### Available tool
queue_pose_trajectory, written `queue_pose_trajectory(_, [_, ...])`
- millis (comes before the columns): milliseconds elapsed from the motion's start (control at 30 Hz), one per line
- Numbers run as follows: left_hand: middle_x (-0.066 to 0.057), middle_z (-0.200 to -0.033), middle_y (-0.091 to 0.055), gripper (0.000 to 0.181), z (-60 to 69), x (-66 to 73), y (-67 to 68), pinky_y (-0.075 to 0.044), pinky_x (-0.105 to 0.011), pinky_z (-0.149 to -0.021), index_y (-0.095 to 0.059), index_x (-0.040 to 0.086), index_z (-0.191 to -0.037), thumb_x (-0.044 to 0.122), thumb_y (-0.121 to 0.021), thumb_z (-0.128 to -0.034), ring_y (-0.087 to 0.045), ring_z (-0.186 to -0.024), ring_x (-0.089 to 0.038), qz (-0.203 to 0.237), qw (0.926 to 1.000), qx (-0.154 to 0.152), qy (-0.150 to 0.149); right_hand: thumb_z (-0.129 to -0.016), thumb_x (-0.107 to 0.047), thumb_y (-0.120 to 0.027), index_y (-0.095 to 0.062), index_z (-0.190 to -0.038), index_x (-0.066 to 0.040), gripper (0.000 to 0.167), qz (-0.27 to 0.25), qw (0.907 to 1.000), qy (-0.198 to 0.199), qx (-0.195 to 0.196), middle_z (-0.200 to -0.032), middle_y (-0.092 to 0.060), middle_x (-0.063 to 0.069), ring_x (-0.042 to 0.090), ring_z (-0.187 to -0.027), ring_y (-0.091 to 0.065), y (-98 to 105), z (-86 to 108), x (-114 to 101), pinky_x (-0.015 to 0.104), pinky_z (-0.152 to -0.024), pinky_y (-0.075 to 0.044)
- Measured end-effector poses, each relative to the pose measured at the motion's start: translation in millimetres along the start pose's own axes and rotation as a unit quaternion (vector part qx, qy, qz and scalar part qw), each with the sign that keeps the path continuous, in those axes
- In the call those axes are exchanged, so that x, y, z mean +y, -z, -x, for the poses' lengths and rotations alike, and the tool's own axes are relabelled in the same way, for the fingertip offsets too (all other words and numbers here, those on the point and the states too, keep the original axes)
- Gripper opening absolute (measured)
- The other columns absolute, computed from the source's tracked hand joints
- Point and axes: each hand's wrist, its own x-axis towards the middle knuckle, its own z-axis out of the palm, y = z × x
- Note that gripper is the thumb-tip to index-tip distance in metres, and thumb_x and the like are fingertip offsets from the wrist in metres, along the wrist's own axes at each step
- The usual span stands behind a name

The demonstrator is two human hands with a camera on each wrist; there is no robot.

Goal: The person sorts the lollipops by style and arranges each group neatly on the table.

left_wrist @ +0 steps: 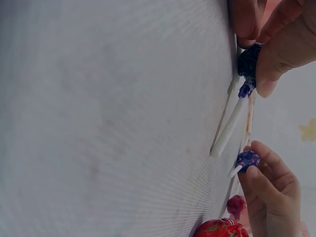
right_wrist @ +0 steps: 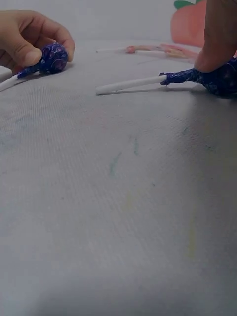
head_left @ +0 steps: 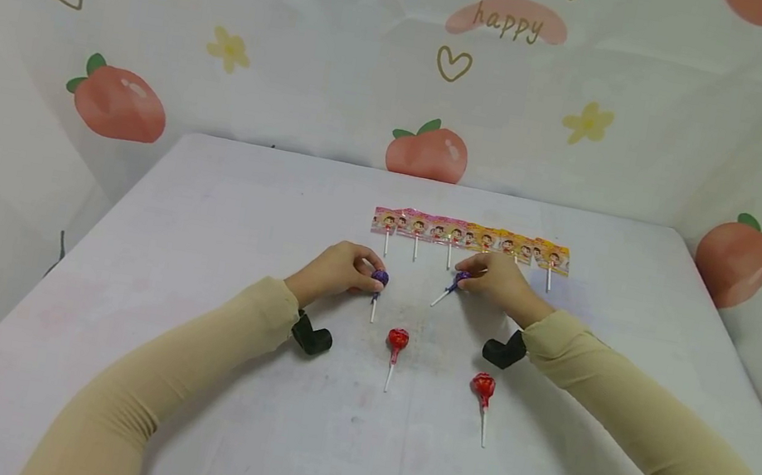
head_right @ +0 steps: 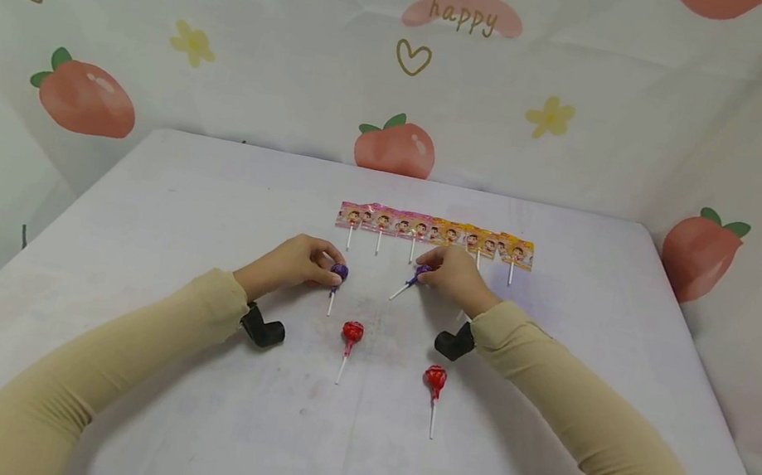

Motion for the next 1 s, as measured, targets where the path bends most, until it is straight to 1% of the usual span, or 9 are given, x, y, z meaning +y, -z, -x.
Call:
queue_pose_trajectory(67, [-0.003, -0.085, -0.058, 0.029, -0.2, 0.0, -0.4, -0.042, -0.024, -0.06, -0.069, 0.012, -0.105, 0.025, -0.08, -0.0804, -0.052, -0.068, -0.013, 0.0, 1.0, -0.001, 0.0, -0.087, -0.002, -0.068, -0.068, -0.114, 0.005, 0.028, 0.007, 1.0, 0.003, 0.004, -0.115, -0.066, 0.022, 0.033, -0.107, -0.06, 1, 1.5, -2, 0.041, -0.09, -0.047])
queue_pose_trajectory(133, [-0.003, -0.085, -0.058, 0.029, -0.2, 0.3, -0.5, -0.042, -0.024, -0.06, -0.069, 0.012, -0.105, 0.025, -0.08, -0.0805, -0.051, -0.069, -0.013, 0.0, 1.0, -0.002, 0.002, -0.088, -0.003, -0.068, -0.068, -0.115, 0.003, 0.028, 0.002, 1.0, 0.007, 0.006, -0.118, -0.065, 0.021, 0.033, -0.108, -0.061, 2, 3.2, -5, 0.04, -0.089, -0.048])
queue_pose_trajectory(200, [-0.003, -0.085, -0.058, 0.029, -0.1, 0.8, -0.6, -0.042, -0.024, -0.06, -0.069, 0.012, -0.105, 0.025, -0.08, -0.0806, -0.052, -0.069, -0.013, 0.0, 1.0, -0.002, 0.002, -0.089, -0.005, -0.067, -0.067, -0.117, 0.002, 0.029, -0.016, 0.9998, 0.007, 0.007, -0.12, -0.064, 0.02, 0.032, -0.108, -0.062, 5, 4.7, -8, 0.04, -0.088, -0.049])
queue_pose_trajectory(367, [-0.003, -0.085, -0.058, 0.029, 0.6, 1.7, 0.7, -0.041, -0.024, -0.06, -0.069, 0.012, -0.105, 0.025, -0.08, -0.0807, -0.052, -0.068, -0.013, -0.005, 1.0, -0.002, 0.001, -0.09, -0.015, -0.069, -0.064, -0.123, -0.003, 0.036, -0.076, 0.9969, 0.016, -0.001, -0.125, -0.062, 0.016, 0.031, -0.113, -0.061, 11, 6.2, -23, 0.046, -0.096, -0.047])
queue_pose_trajectory(467, [-0.003, -0.084, -0.058, 0.029, 0.7, 1.7, 1.1, -0.041, -0.024, -0.06, -0.069, 0.012, -0.105, 0.025, -0.079, -0.0808, -0.051, -0.068, -0.013, -0.007, 1.0, -0.002, 0.003, -0.089, -0.018, -0.071, -0.066, -0.122, -0.006, 0.036, -0.09, 0.9957, 0.025, -0.003, -0.125, -0.062, 0.014, 0.031, -0.116, -0.06, 10, 5.1, -33, 0.047, -0.099, -0.045])
queue_pose_trajectory(600, [-0.003, -0.083, -0.058, 0.029, 0.0, 1.6, 0.8, -0.04, -0.024, -0.059, -0.07, 0.012, -0.105, 0.026, -0.079, -0.081, -0.051, -0.067, -0.012, -0.005, 1.0, -0.002, 0.004, -0.088, -0.013, -0.071, -0.068, -0.119, -0.006, 0.032, -0.102, 0.9935, 0.05, -0.007, -0.122, -0.063, 0.015, 0.031, -0.112, -0.063, 2, 1.6, -42, 0.044, -0.095, -0.049])
queue_pose_trajectory(700, [-0.003, -0.082, -0.058, 0.029, -0.5, 1.7, 1.1, -0.04, -0.024, -0.059, -0.07, 0.013, -0.105, 0.026, -0.079, -0.0811, -0.051, -0.067, -0.012, -0.002, 1.0, -0.003, 0.003, -0.088, -0.01, -0.071, -0.068, -0.12, -0.004, 0.033, -0.11, 0.9915, 0.066, -0.02, -0.12, -0.065, 0.015, 0.031, -0.11, -0.064, -7, -1.9, -44, 0.043, -0.094, -0.05])
queue_pose_trajectory(833, [-0.002, -0.081, -0.058, 0.028, -0.8, 1.1, 1.4, -0.041, -0.024, -0.06, -0.07, 0.013, -0.104, 0.026, -0.079, -0.081, -0.052, -0.066, -0.013, -0.003, 1.0, -0.004, 0.001, -0.087, -0.009, -0.071, -0.067, -0.12, -0.003, 0.034, -0.108, 0.991, 0.067, -0.042, -0.119, -0.066, 0.014, 0.03, -0.109, -0.064, -19, -7.5, -45, 0.042, -0.094, -0.05])
queue_pose_trajectory(1000, [-0.002, -0.081, -0.058, 0.028, -1.1, 0.1, 0.9, -0.042, -0.024, -0.059, -0.07, 0.012, -0.104, 0.025, -0.08, -0.0807, -0.052, -0.066, -0.012, -0.002, 1.0, -0.004, -0.001, -0.085, -0.01, -0.074, -0.069, -0.116, -0.004, 0.032, -0.089, 0.9921, 0.061, -0.064, -0.116, -0.068, 0.013, 0.026, -0.107, -0.065, -31, -13.4, -46, 0.039, -0.091, -0.051])
